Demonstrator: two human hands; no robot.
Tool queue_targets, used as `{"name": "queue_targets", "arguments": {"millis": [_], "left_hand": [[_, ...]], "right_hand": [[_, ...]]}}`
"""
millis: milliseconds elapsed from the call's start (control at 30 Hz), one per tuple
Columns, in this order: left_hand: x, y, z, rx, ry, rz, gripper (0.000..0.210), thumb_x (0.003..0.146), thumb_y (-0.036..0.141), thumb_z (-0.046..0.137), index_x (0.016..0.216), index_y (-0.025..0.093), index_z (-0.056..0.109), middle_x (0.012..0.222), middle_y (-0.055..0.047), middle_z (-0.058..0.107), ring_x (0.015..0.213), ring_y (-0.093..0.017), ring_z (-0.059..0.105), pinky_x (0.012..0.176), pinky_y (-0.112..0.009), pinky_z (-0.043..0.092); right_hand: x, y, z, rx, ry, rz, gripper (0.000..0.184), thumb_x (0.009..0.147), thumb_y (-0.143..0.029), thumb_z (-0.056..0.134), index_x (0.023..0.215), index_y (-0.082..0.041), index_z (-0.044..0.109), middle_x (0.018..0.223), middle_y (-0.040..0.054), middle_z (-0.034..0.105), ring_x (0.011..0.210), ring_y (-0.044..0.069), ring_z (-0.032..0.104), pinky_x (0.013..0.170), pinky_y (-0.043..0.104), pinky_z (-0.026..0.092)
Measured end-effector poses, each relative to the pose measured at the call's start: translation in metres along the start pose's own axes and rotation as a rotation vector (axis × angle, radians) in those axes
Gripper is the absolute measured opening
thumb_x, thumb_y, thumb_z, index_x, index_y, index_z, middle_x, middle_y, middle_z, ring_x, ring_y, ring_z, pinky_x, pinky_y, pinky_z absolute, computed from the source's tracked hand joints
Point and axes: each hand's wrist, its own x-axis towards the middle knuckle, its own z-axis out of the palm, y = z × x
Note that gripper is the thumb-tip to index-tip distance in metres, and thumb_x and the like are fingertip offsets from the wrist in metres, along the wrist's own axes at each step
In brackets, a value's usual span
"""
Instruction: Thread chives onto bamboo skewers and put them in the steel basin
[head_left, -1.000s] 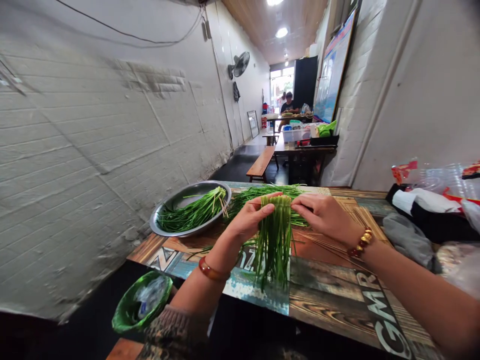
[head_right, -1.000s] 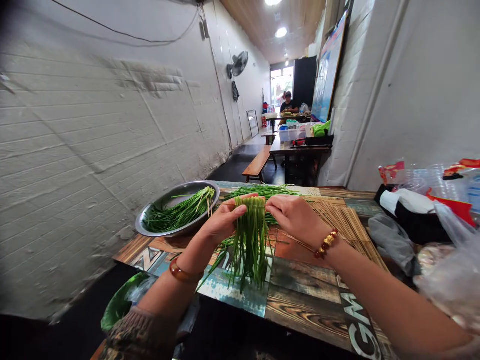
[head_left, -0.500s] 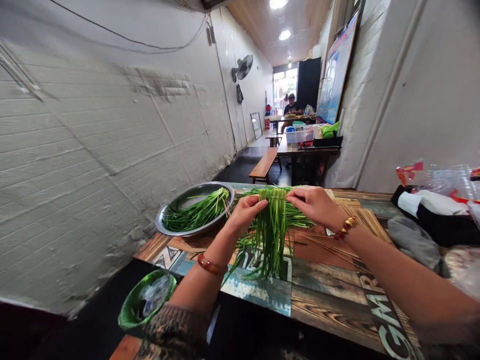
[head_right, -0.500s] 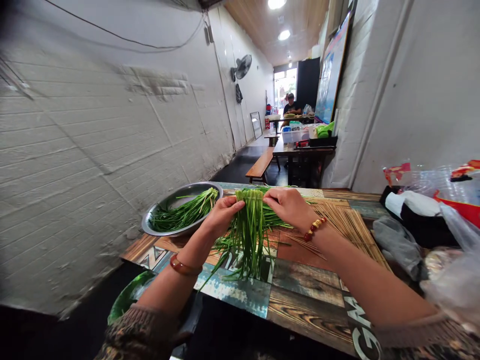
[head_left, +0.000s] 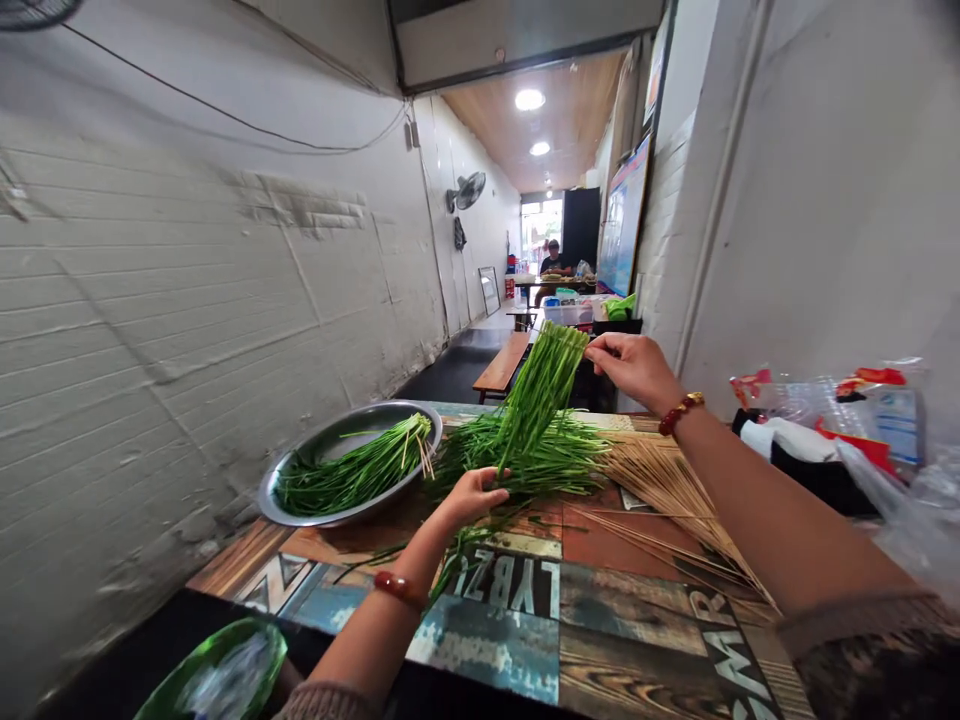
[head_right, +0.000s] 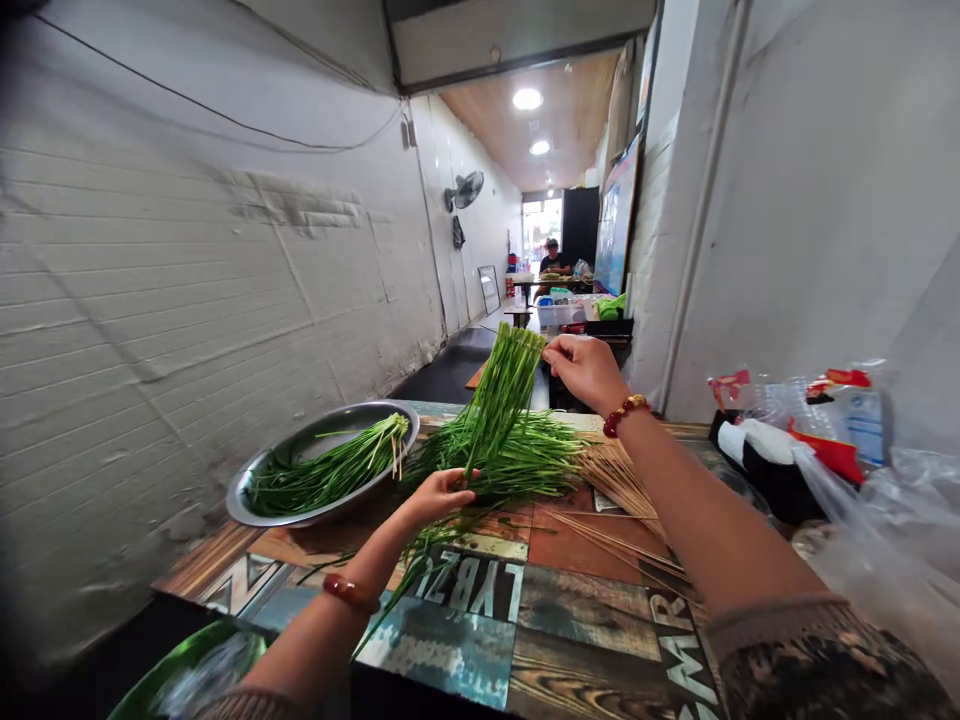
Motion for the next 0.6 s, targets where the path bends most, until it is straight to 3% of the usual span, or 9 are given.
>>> {"name": "queue_targets", "arguments": {"millis": [100,167,233,300,433,600], "left_hand": [[0.006,0.004,-0.004,0.141,0.122,0.073,0.056,0.056,0.027,0.080,0.109,0.015,0.069,0.124,-0.015,0.063,0.126,-0.034,0.049,0.108,-0.048,0.034],[0.008,0.012,-0.008,0.307,0.198,0.130,0.054,0.063,0.027,0.075,0.115,0.017,0.067,0.133,-0.015,0.057,0.131,-0.033,0.045,0.112,-0.048,0.029],[0.010,0.018,-0.012,0.421,0.258,0.175,0.050,0.069,0.028,0.071,0.117,0.017,0.065,0.133,-0.015,0.058,0.128,-0.031,0.049,0.111,-0.048,0.032],[0.010,0.019,-0.015,0.392,0.278,0.198,0.049,0.072,0.031,0.068,0.119,0.016,0.064,0.128,-0.014,0.061,0.122,-0.030,0.055,0.106,-0.046,0.039],[0.006,0.011,-0.015,0.238,0.195,0.152,0.053,0.075,0.034,0.065,0.124,0.014,0.060,0.125,-0.015,0.063,0.108,-0.029,0.064,0.098,-0.046,0.047],[-0.006,0.017,-0.012,0.163,0.307,0.194,0.058,0.069,0.035,0.073,0.122,0.015,0.061,0.136,-0.018,0.053,0.129,-0.034,0.046,0.110,-0.051,0.033]], "right_hand": [[0.010,0.001,-0.015,-0.034,-0.009,-0.014,0.023,0.083,-0.030,0.053,0.074,-0.016,0.068,0.060,-0.0001,0.065,0.057,0.014,0.057,0.060,0.025,0.038],[0.013,0.001,-0.023,-0.088,-0.011,-0.017,0.024,0.082,-0.031,0.052,0.073,-0.016,0.069,0.059,0.0002,0.065,0.057,0.014,0.057,0.059,0.025,0.038],[0.015,0.001,-0.030,-0.123,-0.013,-0.006,0.024,0.082,-0.032,0.053,0.073,-0.016,0.069,0.059,0.0004,0.065,0.056,0.014,0.056,0.058,0.025,0.038],[0.015,0.003,-0.036,-0.138,0.002,0.016,0.025,0.081,-0.033,0.053,0.076,-0.016,0.071,0.060,0.0004,0.066,0.055,0.013,0.056,0.057,0.025,0.037],[0.017,0.009,-0.042,-0.150,0.064,0.063,0.026,0.081,-0.035,0.054,0.076,-0.016,0.071,0.060,0.0007,0.065,0.052,0.013,0.052,0.054,0.025,0.036],[0.008,-0.006,-0.034,-0.072,-0.031,0.095,0.026,0.080,-0.038,0.057,0.079,-0.016,0.071,0.058,0.0003,0.063,0.050,0.012,0.050,0.051,0.024,0.036]]}}
